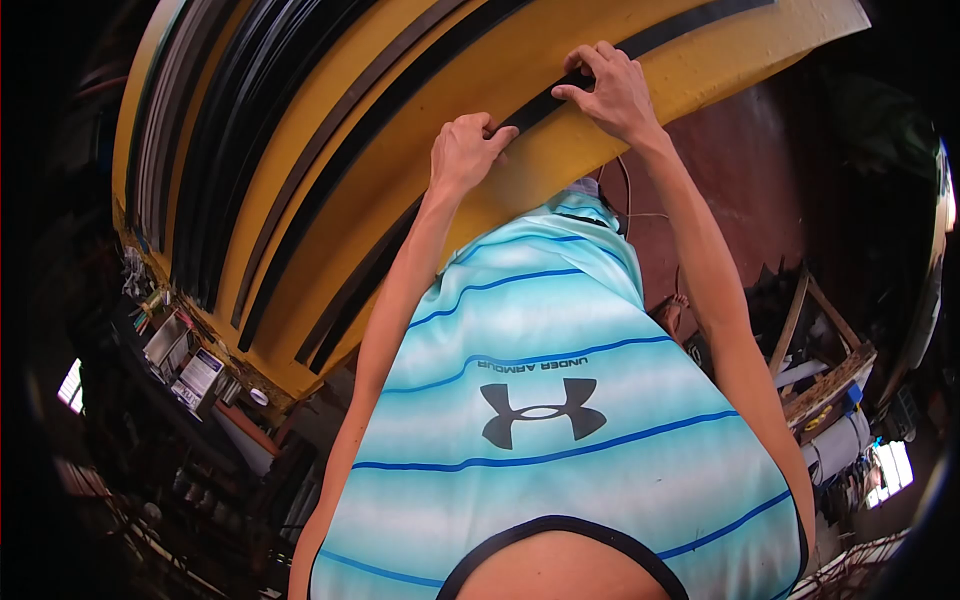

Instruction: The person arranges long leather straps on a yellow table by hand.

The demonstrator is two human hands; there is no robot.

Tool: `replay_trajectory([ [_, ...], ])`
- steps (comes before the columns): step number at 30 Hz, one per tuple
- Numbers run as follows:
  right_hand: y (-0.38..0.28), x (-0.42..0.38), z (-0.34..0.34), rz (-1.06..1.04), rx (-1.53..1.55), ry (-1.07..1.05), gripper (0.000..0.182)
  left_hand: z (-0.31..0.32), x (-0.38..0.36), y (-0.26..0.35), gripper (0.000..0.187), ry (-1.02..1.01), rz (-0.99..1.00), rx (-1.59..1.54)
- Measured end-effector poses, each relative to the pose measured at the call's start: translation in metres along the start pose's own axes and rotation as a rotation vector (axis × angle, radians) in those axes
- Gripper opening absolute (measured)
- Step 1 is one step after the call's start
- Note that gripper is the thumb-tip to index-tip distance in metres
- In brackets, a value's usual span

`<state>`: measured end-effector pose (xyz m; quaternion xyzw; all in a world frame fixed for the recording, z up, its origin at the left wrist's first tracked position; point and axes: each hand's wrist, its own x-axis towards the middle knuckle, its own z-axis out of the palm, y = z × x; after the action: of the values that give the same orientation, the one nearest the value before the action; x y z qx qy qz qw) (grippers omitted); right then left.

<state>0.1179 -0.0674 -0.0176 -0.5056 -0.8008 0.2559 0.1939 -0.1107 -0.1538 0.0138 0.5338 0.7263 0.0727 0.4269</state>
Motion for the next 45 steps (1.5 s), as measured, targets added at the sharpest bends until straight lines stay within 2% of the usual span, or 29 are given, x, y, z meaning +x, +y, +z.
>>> replay_trajectory([
  [13, -0.002, 0.001, 0.001, 0.012, -0.012, -0.003, 0.042, -0.011, -0.002, 0.007, 0.037, -0.06, -0.052, 0.011],
  [29, -0.007, -0.001, 0.0, 0.026, -0.015, 0.0, 0.041, -0.007, 0.0, 0.006, 0.036, -0.025, -0.021, 0.009],
  [31, -0.012, -0.007, 0.004, -0.006, -0.092, 0.111, 0.038, -0.006, 0.001, 0.006, 0.037, -0.021, -0.028, -0.004],
  [35, -0.026, -0.028, 0.016, -0.041, -0.165, 0.135, 0.037, -0.006, 0.004, 0.008, 0.037, -0.028, -0.069, 0.042],
  [37, -0.03, -0.04, 0.03, -0.316, -0.135, 0.184, 0.04, -0.006, 0.005, 0.007, 0.037, -0.039, -0.086, 0.064],
  [38, -0.036, -0.051, 0.034, -0.35, -0.132, 0.01, 0.049, -0.005, 0.006, 0.005, 0.037, -0.037, -0.079, 0.044],
  [39, -0.041, -0.059, 0.04, -0.41, -0.23, -0.072, 0.058, -0.005, 0.006, 0.005, 0.037, -0.037, -0.071, 0.025],
  [41, -0.039, -0.066, 0.044, -0.366, -0.223, -0.169, 0.064, -0.004, 0.006, 0.004, 0.037, -0.037, -0.071, 0.011],
  [43, -0.037, -0.064, 0.04, -0.374, -0.272, -0.171, 0.064, -0.004, 0.004, 0.005, 0.037, -0.034, -0.079, -0.003],
  [45, -0.033, -0.06, 0.038, -0.385, -0.322, -0.162, 0.063, -0.009, 0.006, 0.007, 0.034, -0.116, -0.124, 0.001],
])
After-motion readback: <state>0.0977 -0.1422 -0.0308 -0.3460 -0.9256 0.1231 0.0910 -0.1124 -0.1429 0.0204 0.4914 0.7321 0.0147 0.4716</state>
